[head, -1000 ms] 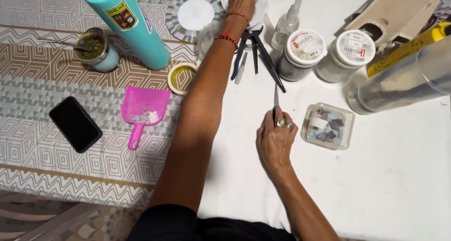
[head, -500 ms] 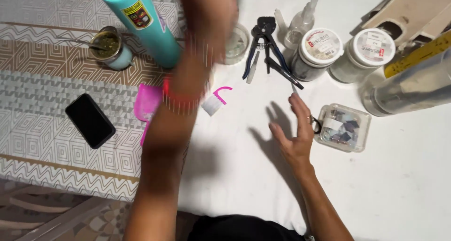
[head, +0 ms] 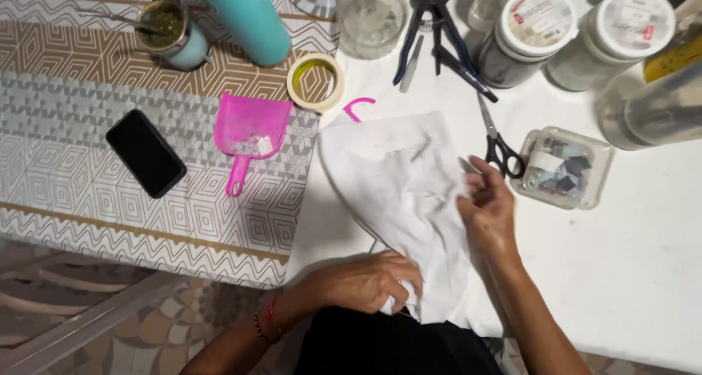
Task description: Using pliers to work on a small object and cleaning the workspace with a brush and dustpan.
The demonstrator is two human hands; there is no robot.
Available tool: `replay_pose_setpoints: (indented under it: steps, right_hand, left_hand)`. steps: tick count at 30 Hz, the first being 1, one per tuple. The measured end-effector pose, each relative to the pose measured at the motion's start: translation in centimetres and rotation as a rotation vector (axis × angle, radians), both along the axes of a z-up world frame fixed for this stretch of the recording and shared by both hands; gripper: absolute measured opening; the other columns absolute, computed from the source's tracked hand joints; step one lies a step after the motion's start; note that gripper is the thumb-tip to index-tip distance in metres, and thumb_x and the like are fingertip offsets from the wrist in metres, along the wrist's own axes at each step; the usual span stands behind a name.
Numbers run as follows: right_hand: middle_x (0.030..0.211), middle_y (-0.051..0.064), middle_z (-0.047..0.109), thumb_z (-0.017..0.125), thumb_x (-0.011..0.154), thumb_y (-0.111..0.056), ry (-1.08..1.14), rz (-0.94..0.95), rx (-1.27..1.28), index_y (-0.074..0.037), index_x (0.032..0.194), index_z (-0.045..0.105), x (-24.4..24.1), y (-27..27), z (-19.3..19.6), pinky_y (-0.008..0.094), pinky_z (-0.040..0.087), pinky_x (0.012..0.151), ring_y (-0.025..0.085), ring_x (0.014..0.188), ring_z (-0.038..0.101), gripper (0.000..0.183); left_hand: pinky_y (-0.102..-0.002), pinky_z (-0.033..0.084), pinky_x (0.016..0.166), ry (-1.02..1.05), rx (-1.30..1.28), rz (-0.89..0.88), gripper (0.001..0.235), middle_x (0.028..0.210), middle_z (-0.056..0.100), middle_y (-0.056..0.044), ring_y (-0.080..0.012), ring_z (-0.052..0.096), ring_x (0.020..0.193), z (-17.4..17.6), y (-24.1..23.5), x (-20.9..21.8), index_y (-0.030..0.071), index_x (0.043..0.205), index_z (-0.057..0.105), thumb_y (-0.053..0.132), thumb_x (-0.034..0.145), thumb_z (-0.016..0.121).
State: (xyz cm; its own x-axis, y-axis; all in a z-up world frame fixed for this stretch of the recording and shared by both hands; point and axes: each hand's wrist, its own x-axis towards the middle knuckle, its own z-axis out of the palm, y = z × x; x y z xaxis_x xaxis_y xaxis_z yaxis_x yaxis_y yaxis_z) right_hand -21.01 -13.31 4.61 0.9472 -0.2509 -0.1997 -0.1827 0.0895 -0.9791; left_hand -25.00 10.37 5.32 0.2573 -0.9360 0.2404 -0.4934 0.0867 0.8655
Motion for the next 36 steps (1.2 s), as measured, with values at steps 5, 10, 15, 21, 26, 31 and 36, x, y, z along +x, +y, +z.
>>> replay_pose_setpoints:
  steps: [5, 10, 15, 21, 26, 31, 36]
  right_hand:
    - [0.082, 0.009, 0.058, 0.059, 0.088, -0.008, -0.047, 0.115, -0.819, -0.001, 0.147, 0.049, -3.7, -2.0, 3.0, 0.039, 0.050, 0.062, 0.022, 0.068, 0.055, 0.060]
    - [0.161, 0.032, 0.036, 0.062, 0.082, -0.006, -0.446, 0.181, -1.294, 0.000, 0.146, 0.053, -3.6, -0.4, 0.8, 0.065, 0.038, 0.114, 0.050, 0.147, 0.037, 0.065]
    - [0.155, 0.021, 0.048, 0.063, 0.096, -0.042, -0.412, 0.532, -1.231, -0.013, 0.141, 0.061, -2.1, 2.3, -1.2, 0.068, 0.023, 0.117, 0.050, 0.149, 0.032, 0.053]
    - [0.152, 0.022, 0.051, 0.071, 0.093, -0.035, -0.585, 0.455, -1.356, -0.006, 0.138, 0.057, -1.6, 2.5, -1.9, 0.069, 0.031, 0.112, 0.048, 0.143, 0.043, 0.056]
    - [0.142, 0.016, 0.059, 0.061, 0.099, -0.043, -0.732, 0.351, -0.984, -0.007, 0.122, 0.067, -1.9, 1.3, -1.2, 0.067, 0.025, 0.121, 0.044, 0.142, 0.046, 0.043]
    - [0.124, 0.019, 0.064, 0.058, 0.101, -0.024, -0.876, 0.229, -0.887, 0.000, 0.106, 0.070, -1.2, 1.1, 1.3, 0.058, 0.046, 0.107, 0.042, 0.127, 0.057, 0.027]
    - [0.115, 0.020, 0.069, 0.068, 0.094, -0.005, -0.838, 0.229, -0.912, 0.001, 0.099, 0.071, -0.9, 1.8, 1.8, 0.051, 0.052, 0.104, 0.043, 0.120, 0.062, 0.008]
  left_hand:
    - [-0.040, 0.049, 0.097, 0.362, -0.063, -0.049, 0.033, 0.109, 0.069, -0.009, -0.0240, 0.067, 0.099, -1.1, -0.4, -0.4, 0.005, 0.081, 0.061, -0.010, 0.065, 0.038]
    - [-0.039, 0.046, 0.062, -0.015, 0.093, 0.215, 0.026, 0.092, 0.056, -0.004, -0.0243, 0.058, 0.072, 2.5, -2.2, 1.0, 0.010, 0.096, 0.055, -0.010, 0.080, 0.060]
    - [-0.036, 0.031, 0.126, -0.409, 0.178, 0.392, 0.050, 0.160, 0.046, -0.010, -0.0217, 0.042, 0.149, -17.4, 0.8, 13.9, 0.005, 0.153, 0.044, 0.007, 0.103, 0.048]
    - [-0.054, 0.054, 0.074, -0.526, 0.370, 1.084, 0.039, 0.099, 0.066, -0.022, -0.0445, 0.066, 0.088, 0.9, -7.9, 28.9, -0.005, 0.106, 0.063, -0.025, 0.079, 0.044]
    - [-0.042, 0.039, 0.080, -1.136, 1.189, 1.144, 0.009, 0.092, 0.064, 0.003, -0.0190, 0.056, 0.089, -0.3, -15.5, 34.9, 0.028, 0.096, 0.064, 0.020, 0.090, 0.066]
    - [-0.048, 0.031, 0.066, -0.993, 1.571, 0.632, 0.059, 0.162, 0.034, -0.018, -0.0373, 0.060, 0.079, 2.8, -17.4, 35.9, 0.004, 0.154, 0.041, 0.010, 0.095, 0.043]
    - [-0.057, 0.021, 0.104, -0.652, 1.652, 0.790, 0.110, 0.091, 0.068, 0.005, -0.0254, 0.058, 0.091, 1.9, -16.6, 37.5, -0.006, 0.161, -0.008, 0.051, 0.093, 0.056]
